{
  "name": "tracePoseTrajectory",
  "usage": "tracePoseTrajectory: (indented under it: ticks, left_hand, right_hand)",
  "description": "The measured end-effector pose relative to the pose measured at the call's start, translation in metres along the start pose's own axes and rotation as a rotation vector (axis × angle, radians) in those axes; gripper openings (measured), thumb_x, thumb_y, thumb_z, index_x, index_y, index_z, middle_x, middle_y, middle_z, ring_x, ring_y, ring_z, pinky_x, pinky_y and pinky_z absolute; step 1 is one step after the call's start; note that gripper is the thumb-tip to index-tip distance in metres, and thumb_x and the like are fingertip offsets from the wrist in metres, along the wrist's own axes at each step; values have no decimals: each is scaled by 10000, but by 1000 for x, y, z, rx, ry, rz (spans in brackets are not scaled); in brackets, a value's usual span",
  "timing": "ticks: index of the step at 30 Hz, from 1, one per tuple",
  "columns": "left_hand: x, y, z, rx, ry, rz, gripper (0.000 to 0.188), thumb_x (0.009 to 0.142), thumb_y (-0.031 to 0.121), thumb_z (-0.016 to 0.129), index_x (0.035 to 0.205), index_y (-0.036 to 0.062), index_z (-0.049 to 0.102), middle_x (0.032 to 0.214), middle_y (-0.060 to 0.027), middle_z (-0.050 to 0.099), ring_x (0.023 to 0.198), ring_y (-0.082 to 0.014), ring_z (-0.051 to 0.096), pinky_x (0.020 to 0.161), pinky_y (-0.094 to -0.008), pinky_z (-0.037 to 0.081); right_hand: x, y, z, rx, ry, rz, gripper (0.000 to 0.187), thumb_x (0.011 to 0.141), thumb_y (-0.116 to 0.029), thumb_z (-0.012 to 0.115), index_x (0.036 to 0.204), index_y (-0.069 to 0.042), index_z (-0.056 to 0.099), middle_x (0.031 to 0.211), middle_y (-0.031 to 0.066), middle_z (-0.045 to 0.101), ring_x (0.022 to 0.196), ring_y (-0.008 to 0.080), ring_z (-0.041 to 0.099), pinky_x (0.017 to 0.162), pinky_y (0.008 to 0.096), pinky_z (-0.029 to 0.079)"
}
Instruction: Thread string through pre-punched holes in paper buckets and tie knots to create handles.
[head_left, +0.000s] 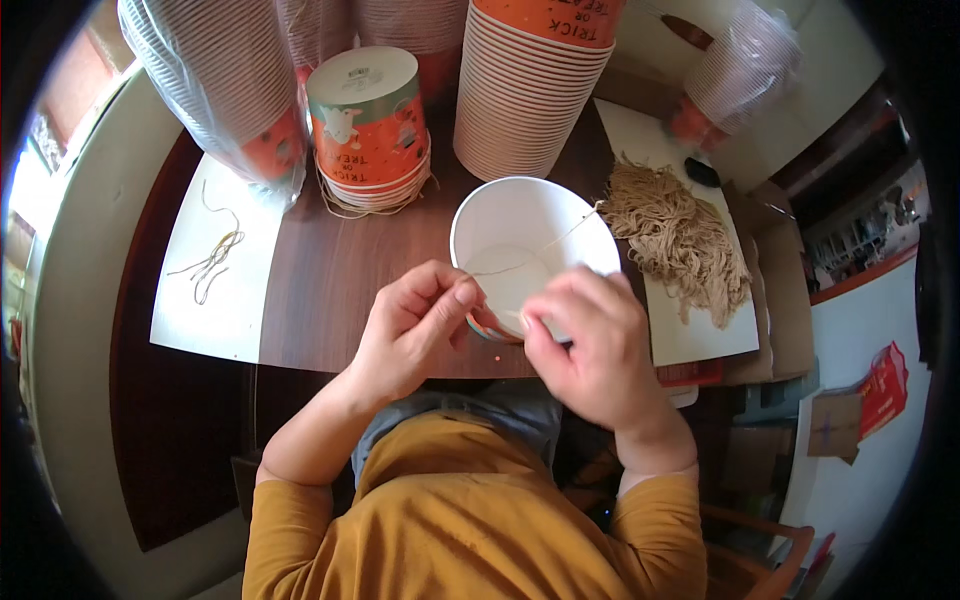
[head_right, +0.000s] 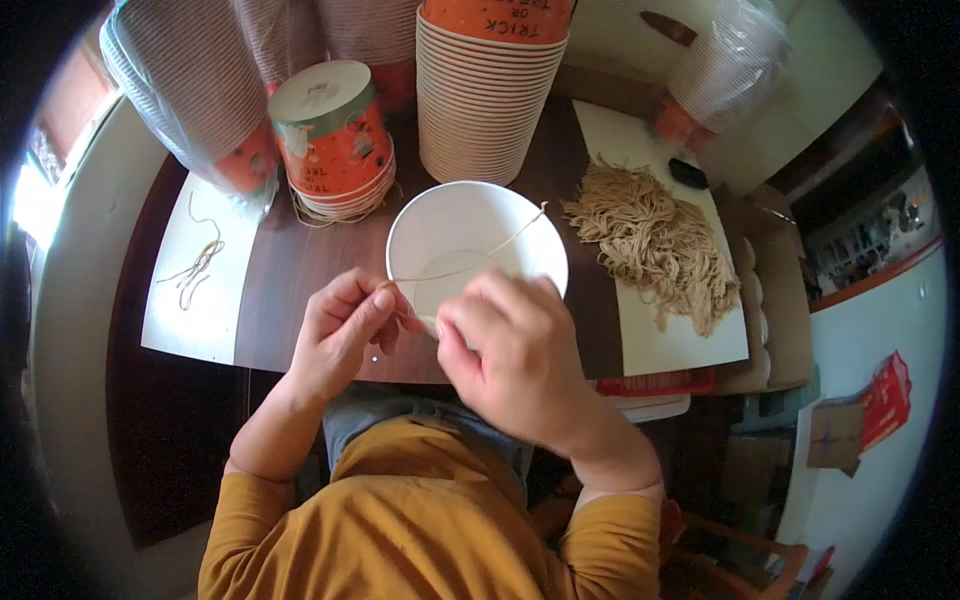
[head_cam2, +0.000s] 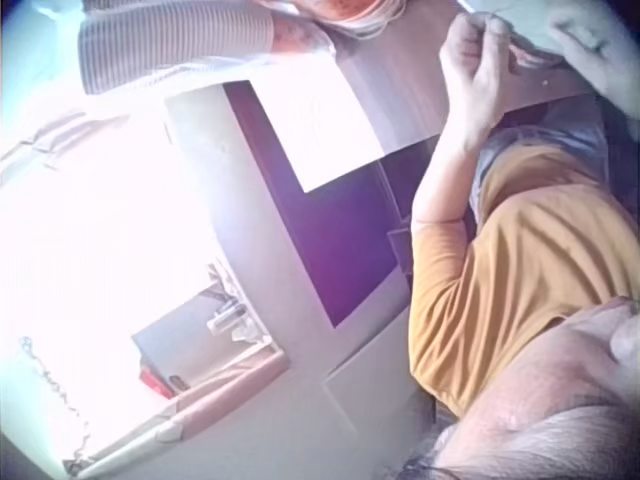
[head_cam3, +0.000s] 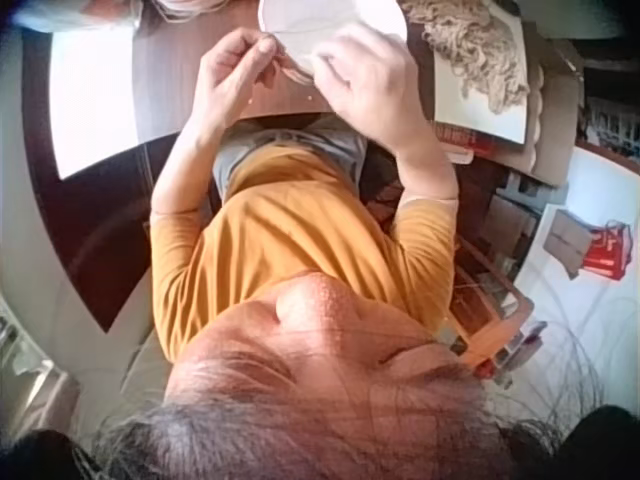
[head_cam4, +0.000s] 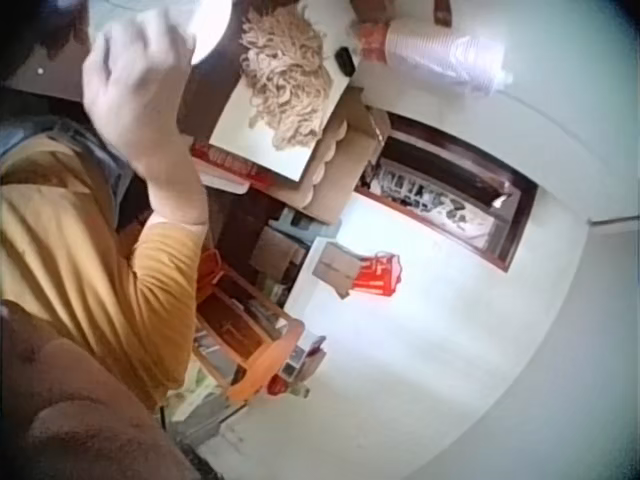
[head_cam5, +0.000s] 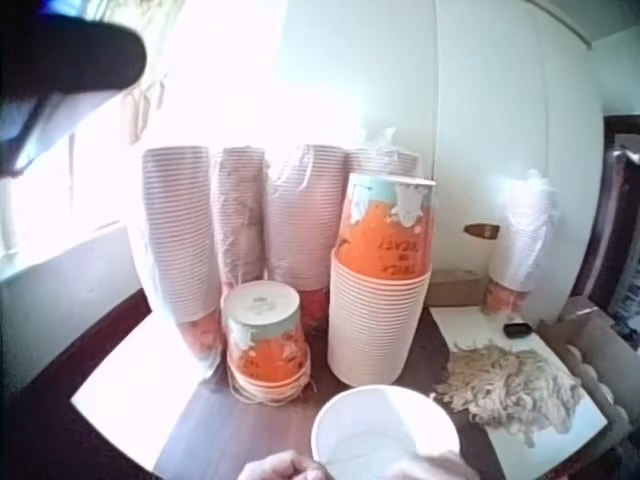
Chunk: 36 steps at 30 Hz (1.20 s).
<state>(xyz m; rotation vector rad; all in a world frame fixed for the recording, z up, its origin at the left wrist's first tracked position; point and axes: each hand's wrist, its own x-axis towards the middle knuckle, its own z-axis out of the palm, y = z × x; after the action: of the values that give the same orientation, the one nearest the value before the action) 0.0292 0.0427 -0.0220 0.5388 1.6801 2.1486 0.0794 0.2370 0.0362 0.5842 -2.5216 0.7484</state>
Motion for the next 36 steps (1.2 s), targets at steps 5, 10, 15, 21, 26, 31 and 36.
tracePoseTrajectory:
  ticks: [5,10,15,21,26,31,36]
  left_hand:
    - [-22,-8,2,-194,-138,38,177,909,-29,642,1077,-19,588,1039,-62,667,940,-83,623,813,-229,520]
    - [-38,-28,-5,133,-58,194,178,885,-61,657,1049,-9,610,1034,-73,676,966,-96,624,805,-231,516]
    - [-42,-38,6,143,139,258,167,879,-76,657,1028,-19,606,996,-87,682,921,-117,646,791,-242,526]
    - [-39,-41,10,-284,242,179,129,900,-74,628,998,-22,561,1021,-129,674,923,-179,676,840,-303,574]
    - [-41,-49,10,89,372,380,205,835,-129,657,948,6,553,990,-130,655,922,-188,643,823,-283,533]
    - [-28,-35,-3,1018,413,834,332,647,-139,709,903,57,631,846,-55,686,813,-266,639,772,-339,500]
    - [-37,-40,5,274,505,244,192,810,-84,681,963,-1,600,896,-94,698,819,-197,679,770,-296,539]
  right_hand:
    - [-49,-29,26,46,164,15,165,765,9,675,915,-29,618,786,78,572,604,234,601,524,332,488]
    - [-63,-28,57,296,239,133,140,828,30,645,960,-3,611,836,123,642,681,278,652,592,342,532]
    - [-69,-21,80,618,279,370,65,912,7,605,976,-2,617,755,85,650,633,157,660,570,273,534]
    - [-63,-22,105,830,371,475,62,950,-41,601,985,2,627,807,57,682,660,83,648,562,229,526]
    - [-59,-23,119,1056,439,576,86,959,-48,598,1023,5,622,837,29,680,753,66,624,678,213,511]
    - [-51,-19,131,1007,508,452,90,950,-43,611,1023,9,618,912,45,690,856,83,635,742,208,508]
    - [-48,-17,139,1096,457,501,95,942,-26,612,1028,13,625,891,49,698,829,97,654,734,239,529]
